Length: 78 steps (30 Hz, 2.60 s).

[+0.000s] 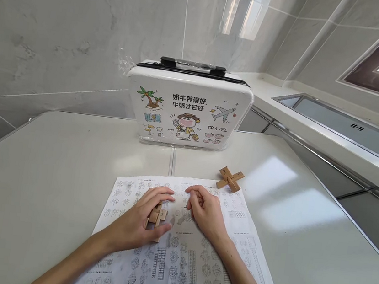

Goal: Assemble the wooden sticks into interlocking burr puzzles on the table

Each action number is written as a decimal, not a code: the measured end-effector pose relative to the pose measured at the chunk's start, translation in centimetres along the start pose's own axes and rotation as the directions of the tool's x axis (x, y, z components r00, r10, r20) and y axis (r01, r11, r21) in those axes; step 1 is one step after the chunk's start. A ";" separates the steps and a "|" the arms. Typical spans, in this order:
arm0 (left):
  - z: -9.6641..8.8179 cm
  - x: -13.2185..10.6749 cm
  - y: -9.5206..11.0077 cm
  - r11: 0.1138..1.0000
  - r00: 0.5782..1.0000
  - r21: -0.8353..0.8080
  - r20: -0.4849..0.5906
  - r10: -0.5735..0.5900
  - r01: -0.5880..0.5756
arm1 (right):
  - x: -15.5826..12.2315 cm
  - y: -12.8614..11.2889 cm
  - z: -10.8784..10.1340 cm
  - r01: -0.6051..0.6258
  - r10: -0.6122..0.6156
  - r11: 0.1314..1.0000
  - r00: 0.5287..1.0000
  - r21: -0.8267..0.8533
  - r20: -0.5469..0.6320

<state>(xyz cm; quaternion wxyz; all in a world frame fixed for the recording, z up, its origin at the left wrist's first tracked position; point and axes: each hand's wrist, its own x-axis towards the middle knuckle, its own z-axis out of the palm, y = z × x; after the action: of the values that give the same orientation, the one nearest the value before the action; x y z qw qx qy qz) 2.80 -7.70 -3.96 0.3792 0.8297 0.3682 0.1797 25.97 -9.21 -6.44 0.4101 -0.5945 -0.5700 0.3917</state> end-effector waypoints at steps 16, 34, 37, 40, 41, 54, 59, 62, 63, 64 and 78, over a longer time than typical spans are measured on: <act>-3.9 0.1 -2.7 0.936 0.983 0.298 0.036 0.182 -0.185 | 0.1 -0.1 -0.2 0.013 -0.013 1.000 0.999 -0.001 0.029; -3.9 0.2 -2.4 0.949 0.983 0.265 -0.016 0.183 -0.172 | -0.7 -1.2 0.2 0.163 -0.146 0.984 0.970 -0.073 0.196; -4.6 0.0 -2.6 0.953 0.986 0.259 -0.019 0.164 -0.154 | -1.1 -1.2 0.2 0.223 -0.195 0.972 0.943 -0.075 0.268; -4.9 -0.1 -2.4 0.973 0.993 0.211 -0.053 0.106 -0.093 | -1.3 -1.2 0.1 0.271 -0.226 0.958 0.912 -0.089 0.342; -4.9 0.0 -2.2 0.981 0.994 0.180 -0.071 0.078 -0.064 | -1.3 -1.3 0.1 0.284 -0.230 0.953 0.904 -0.104 0.361; -3.6 0.5 -0.9 0.989 0.978 -0.105 -0.173 -0.117 0.100 | -1.4 -1.5 0.2 0.405 -0.282 0.886 0.857 -0.224 0.432; -3.3 0.5 -0.7 0.985 0.978 -0.132 -0.163 -0.129 0.108 | -1.5 -1.4 0.4 0.430 -0.323 0.871 0.866 -0.238 0.382; -3.3 0.5 -0.7 0.985 0.977 -0.134 -0.167 -0.134 0.112 | -1.5 -1.3 0.5 0.425 -0.314 0.858 0.878 -0.288 0.361; -3.2 0.5 -0.7 0.984 0.977 -0.136 -0.167 -0.135 0.113 | -1.5 -1.2 0.5 0.416 -0.305 0.857 0.885 -0.304 0.352; -3.2 0.5 -0.8 0.984 0.976 -0.136 -0.170 -0.138 0.116 | -1.4 -1.1 0.6 0.407 -0.297 0.855 0.892 -0.321 0.340; -2.9 0.4 -0.8 0.982 0.969 -0.133 -0.188 -0.159 0.135 | -0.9 -0.5 0.5 0.333 -0.272 0.813 0.942 -0.477 0.195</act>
<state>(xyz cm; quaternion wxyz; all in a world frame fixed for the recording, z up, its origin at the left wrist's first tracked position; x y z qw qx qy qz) 1.00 -5.55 -2.69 0.4019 0.7539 0.4532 0.2546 25.31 -10.07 -6.17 0.2634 -0.5582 -0.7627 0.1932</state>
